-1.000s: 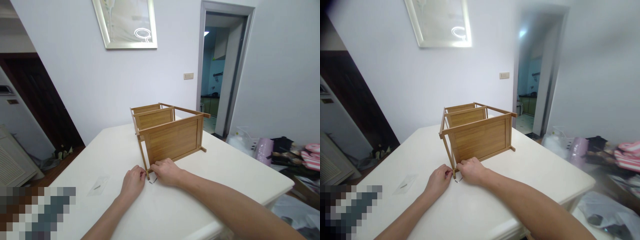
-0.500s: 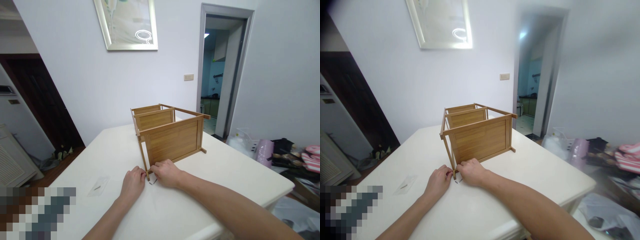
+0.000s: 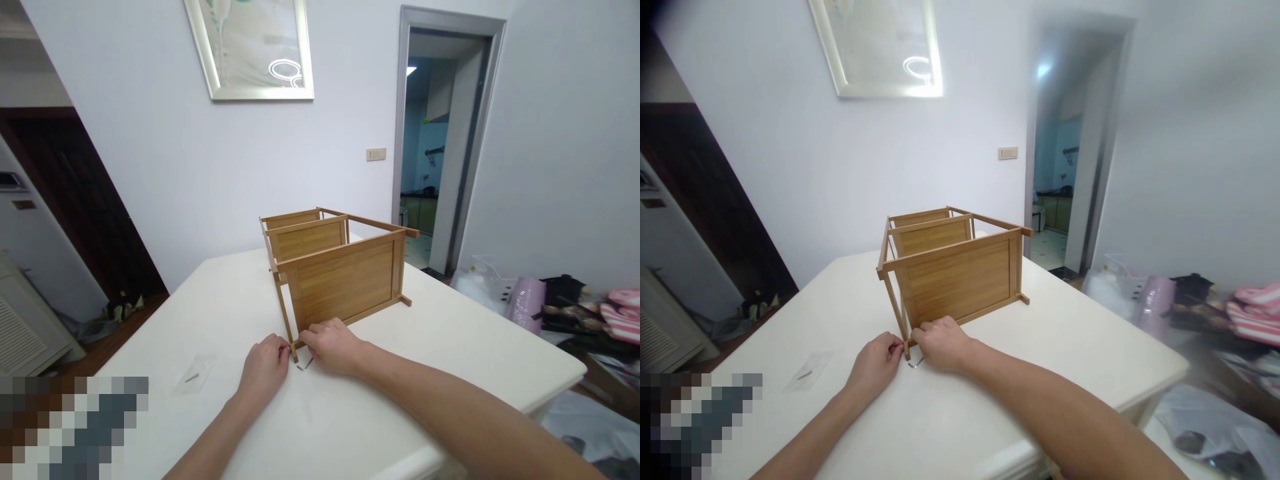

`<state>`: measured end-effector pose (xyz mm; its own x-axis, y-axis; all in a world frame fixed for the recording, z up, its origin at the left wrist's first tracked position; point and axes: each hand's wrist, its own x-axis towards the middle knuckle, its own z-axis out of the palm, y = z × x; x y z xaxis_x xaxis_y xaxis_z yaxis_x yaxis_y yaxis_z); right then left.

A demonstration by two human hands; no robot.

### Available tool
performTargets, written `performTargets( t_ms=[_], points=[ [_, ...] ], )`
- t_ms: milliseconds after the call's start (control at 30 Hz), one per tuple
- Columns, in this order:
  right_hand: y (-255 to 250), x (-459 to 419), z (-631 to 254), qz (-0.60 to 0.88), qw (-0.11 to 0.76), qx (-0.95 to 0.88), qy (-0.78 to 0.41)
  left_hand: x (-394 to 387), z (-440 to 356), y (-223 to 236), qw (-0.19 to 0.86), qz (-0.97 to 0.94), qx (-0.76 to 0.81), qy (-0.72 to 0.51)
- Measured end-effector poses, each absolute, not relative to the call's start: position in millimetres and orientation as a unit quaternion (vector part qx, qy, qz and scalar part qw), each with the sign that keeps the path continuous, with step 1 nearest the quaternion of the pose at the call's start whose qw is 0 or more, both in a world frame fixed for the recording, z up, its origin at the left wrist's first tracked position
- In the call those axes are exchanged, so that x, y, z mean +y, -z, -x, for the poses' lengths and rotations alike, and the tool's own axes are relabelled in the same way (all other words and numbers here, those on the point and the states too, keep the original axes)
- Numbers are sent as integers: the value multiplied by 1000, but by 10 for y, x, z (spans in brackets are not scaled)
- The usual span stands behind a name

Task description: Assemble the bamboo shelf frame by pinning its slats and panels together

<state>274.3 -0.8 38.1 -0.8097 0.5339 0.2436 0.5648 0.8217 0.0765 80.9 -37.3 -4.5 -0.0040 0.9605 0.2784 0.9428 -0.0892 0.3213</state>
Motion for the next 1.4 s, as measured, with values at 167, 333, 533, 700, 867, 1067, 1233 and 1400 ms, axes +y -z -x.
performTargets(
  t_ms=[167, 333, 533, 700, 867, 1067, 1233, 1400],
  points=[
    [-354, -7, -2721, 284, 106, -951, 61, -347, -796, 55, 49, -692, 681, -235],
    [-350, -22, -2710, 285, 99, -952, 53, -336, -792, 64, 61, -682, 686, -245],
    [-346, -32, -2692, 282, 101, -952, 63, -333, -801, 49, 73, -672, 692, -254],
    [-340, -32, -2672, 282, 88, -952, 84, -341, -808, 22, 91, -662, 695, -266],
    [-328, -58, -2659, 280, 64, -949, 126, -388, -824, 19, 65, -678, 682, -268],
    [-299, -78, -2588, 295, 65, -937, 174, -428, -866, -13, 2, -711, 678, -186],
    [-277, -45, -2548, 292, 54, -940, 168, -410, -857, -2, 36, -697, 690, -194],
    [-248, -26, -2499, 281, 52, -942, 174, -383, -833, 17, 62, -683, 693, -222]
  ],
)
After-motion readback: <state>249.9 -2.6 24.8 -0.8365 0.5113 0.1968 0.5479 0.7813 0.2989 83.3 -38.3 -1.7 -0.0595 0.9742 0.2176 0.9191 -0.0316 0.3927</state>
